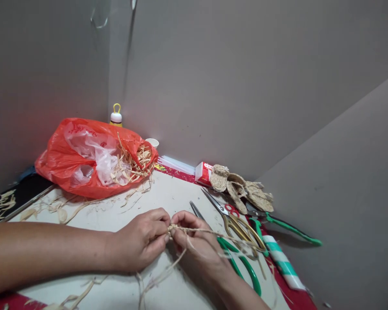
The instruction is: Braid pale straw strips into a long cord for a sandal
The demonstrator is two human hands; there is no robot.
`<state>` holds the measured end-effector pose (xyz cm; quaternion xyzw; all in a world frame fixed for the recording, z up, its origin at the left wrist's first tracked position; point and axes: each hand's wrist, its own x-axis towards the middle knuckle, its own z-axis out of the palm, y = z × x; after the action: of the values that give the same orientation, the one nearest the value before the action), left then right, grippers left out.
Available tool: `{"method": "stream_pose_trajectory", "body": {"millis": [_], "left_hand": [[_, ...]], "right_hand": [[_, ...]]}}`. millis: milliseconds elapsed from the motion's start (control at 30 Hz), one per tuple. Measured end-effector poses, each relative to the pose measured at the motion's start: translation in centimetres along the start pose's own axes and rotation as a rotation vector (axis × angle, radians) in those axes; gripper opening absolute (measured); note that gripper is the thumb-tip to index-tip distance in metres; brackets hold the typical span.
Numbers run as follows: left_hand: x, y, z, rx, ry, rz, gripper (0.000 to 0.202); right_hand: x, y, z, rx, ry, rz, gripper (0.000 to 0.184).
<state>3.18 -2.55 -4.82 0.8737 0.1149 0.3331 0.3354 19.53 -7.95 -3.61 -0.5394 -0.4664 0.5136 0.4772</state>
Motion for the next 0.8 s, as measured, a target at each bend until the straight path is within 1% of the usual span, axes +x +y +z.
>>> {"method": "stream_pose_trajectory", "body": {"millis": [33, 100, 200, 267, 367, 433, 533, 600, 633, 700, 800], "left_hand": [[0.0, 0.0, -0.1, 0.0, 0.017, 0.006, 0.02], [0.1, 0.0, -0.3, -0.004, 0.045, 0.012, 0.022], [0.1, -0.2, -0.5, -0.032, 0.065, 0.013, 0.024], [0.1, -0.4, -0.5, -0.052, 0.058, 0.011, 0.025], [0.1, -0.6, -0.4, -0.051, 0.052, -0.006, 0.025], [0.1, -0.6, -0.3, -0.046, 0.056, -0.005, 0.024], [0.1, -0.7, -0.1, -0.051, 0.058, 0.015, 0.024], [0.1, -0.8, -0.1, -0.051, 0.067, 0.047, 0.023], [0.2, -0.9, -0.2, -0.053, 0.076, 0.07, 0.023], [0.3, -1.0, -0.5, -0.041, 0.063, 0.137, 0.022], [0.5, -0.7, -1.0, 0.04, 0.004, 0.227, 0.023]], "right_hand": [[0.0, -0.2, -0.2, 0.093, -0.036, 0.067, 0.019], [0.2, -0.6, -0.6, 0.202, -0.096, 0.113, 0.021], [0.4, -0.7, -1.5, 0.254, -0.186, 0.096, 0.018], [0.5, -0.5, -2.1, 0.218, -0.222, 0.073, 0.017], [0.6, -0.3, -2.5, 0.083, -0.219, 0.051, 0.018], [0.5, -0.4, -2.5, -0.003, -0.213, 0.014, 0.015], [0.4, -0.8, -2.5, -0.144, -0.196, -0.128, 0.006], [0.3, -1.0, -2.5, -0.196, -0.179, -0.181, 0.004], [0.2, -0.9, -2.4, -0.192, -0.176, -0.174, 0.005], [0.2, -0.8, -2.3, -0.122, -0.175, -0.11, 0.008], [0.4, -0.4, -2.0, 0.052, -0.143, -0.01, 0.009]]}}
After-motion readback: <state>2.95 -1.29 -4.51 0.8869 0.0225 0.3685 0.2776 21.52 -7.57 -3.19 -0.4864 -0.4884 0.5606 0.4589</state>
